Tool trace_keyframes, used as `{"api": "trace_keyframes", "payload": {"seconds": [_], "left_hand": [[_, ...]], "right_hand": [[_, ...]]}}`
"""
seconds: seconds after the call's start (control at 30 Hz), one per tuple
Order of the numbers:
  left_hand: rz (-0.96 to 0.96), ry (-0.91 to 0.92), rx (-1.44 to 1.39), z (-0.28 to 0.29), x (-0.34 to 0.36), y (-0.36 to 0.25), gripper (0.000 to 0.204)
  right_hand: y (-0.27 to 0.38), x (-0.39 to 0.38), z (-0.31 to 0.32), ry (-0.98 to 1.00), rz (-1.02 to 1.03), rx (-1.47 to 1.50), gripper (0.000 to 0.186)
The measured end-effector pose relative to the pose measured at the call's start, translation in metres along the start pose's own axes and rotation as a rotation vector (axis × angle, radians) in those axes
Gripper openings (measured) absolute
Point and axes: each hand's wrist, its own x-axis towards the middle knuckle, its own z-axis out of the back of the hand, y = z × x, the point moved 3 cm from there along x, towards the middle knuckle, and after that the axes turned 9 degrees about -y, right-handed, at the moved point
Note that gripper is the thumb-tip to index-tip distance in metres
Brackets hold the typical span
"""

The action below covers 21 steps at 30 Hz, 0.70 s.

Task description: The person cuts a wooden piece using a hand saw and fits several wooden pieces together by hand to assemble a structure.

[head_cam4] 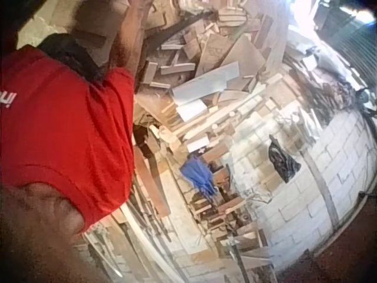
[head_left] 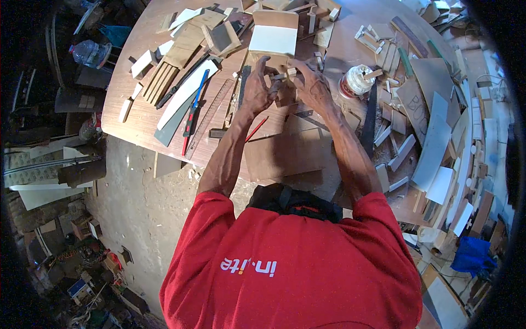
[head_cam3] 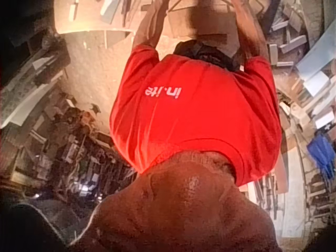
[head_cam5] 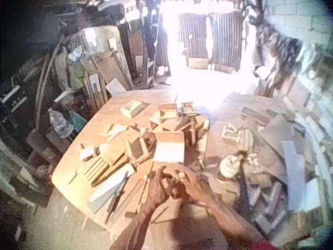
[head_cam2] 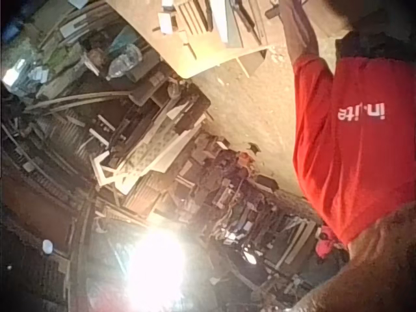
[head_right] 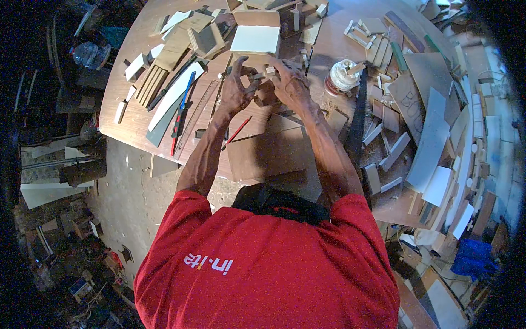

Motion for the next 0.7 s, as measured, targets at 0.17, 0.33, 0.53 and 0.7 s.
{"api": "trace_keyframes", "payload": {"seconds": [0.17, 0.33, 0.53, 0.7], "left_hand": [[0.056, 0.02, -0.02, -0.003, 0.0, 0.003, 0.071], [0.085, 0.037, -0.022, -0.005, 0.003, 0.003, 0.072], [0.067, 0.02, 0.01, -0.004, 0.003, -0.006, 0.071], [-0.039, -0.115, 0.066, 0.005, -0.005, -0.011, 0.068]], "right_hand": [[-0.004, 0.0, 0.0, 0.125, -0.065, -0.031, 0.034], [-0.007, -0.002, -0.003, 0.094, -0.041, -0.001, 0.035], [-0.008, -0.001, 0.001, 0.045, 0.024, 0.012, 0.035], [0.014, -0.006, 0.008, -0.161, 0.14, -0.112, 0.041]]}}
